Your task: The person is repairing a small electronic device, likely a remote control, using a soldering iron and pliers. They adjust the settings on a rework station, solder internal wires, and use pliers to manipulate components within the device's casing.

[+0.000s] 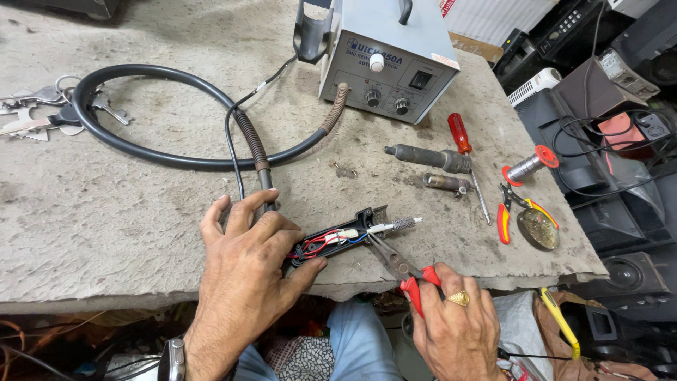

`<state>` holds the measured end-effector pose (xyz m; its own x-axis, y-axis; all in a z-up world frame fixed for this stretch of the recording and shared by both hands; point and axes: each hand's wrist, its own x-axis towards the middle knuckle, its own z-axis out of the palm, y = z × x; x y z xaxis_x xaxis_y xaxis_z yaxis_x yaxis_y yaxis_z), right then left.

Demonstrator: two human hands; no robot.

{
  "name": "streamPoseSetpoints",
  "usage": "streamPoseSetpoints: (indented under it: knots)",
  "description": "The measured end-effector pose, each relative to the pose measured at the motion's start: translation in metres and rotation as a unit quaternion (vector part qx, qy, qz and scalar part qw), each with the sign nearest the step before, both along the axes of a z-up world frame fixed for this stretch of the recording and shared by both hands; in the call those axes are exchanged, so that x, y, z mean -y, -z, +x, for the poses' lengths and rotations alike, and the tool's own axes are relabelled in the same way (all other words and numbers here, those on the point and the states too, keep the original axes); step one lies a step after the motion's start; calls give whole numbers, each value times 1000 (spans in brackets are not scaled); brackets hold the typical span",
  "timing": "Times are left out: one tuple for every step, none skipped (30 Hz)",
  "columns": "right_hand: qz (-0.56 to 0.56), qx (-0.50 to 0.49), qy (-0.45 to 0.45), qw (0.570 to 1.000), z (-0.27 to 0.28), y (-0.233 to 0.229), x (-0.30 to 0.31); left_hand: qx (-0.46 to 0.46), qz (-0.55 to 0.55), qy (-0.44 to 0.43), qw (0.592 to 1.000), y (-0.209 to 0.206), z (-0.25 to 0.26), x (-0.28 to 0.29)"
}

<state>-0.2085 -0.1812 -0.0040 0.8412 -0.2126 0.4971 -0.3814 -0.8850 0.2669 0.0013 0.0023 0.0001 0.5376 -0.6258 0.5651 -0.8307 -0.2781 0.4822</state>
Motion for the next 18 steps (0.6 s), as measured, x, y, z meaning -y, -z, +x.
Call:
streamPoseSetpoints:
  knots:
    - [-2, 0, 0, 1000, 0, 0, 0, 0, -1, 0, 1000, 0, 0, 0]
    - [-3, 0, 0, 1000, 0, 0, 0, 1, -2, 0, 1000, 0, 0, -1]
    - [-5, 0, -1, 1000, 0, 0, 0, 1, -3, 0, 1000, 0, 0, -1]
    - [-4, -1, -2, 1000, 0, 0, 0, 1, -4, -1, 1000, 0, 0, -1]
    - [-2, -3, -3, 1000, -1, 0, 0, 1, -5, -1, 1000, 0, 0, -1]
    - [-1, -4, -5, 1000, -1, 0, 0, 1, -7, -2, 1000, 0, 0, -1]
    - [1, -4, -5, 1000, -1, 0, 0, -1, -6, -1, 1000, 0, 0, -1]
    - [3, -5, -5, 1000, -1, 0, 0, -3, -5, -1, 1000, 0, 0, 0]
    - [5, -6, -5, 1000, -1, -1, 0, -4, -4, 0, 1000, 0, 0, 0]
    - [9, -7, -6, 1000, 0, -1, 0, -2, -5, 0, 1000, 0, 0, 0]
    - [12, -9, -6, 1000, 0, -1, 0, -1, -6, 0, 1000, 0, 0, 0]
    - [16, -12, -6, 1000, 0, -1, 0, 1, -7, 1, 1000, 0, 0, -1]
    - [14, -11, -9, 1000, 1, -2, 1, 1, -6, 1, 1000, 0, 0, -1]
    - [13, -11, -11, 1000, 1, -2, 1, 0, -6, 1, 1000, 0, 0, -1]
    - [11, -10, -13, 1000, 1, -2, 1, 0, -6, 1, 1000, 0, 0, -1]
    - [11, -11, -14, 1000, 1, -2, 1, 0, -6, 1, 1000, 0, 0, -1]
    - [12, -12, -15, 1000, 2, -1, 1, 0, -5, 1, 1000, 0, 0, -1]
    - [12, -14, -16, 1000, 1, -1, 1, 0, -5, 1, 1000, 0, 0, -1]
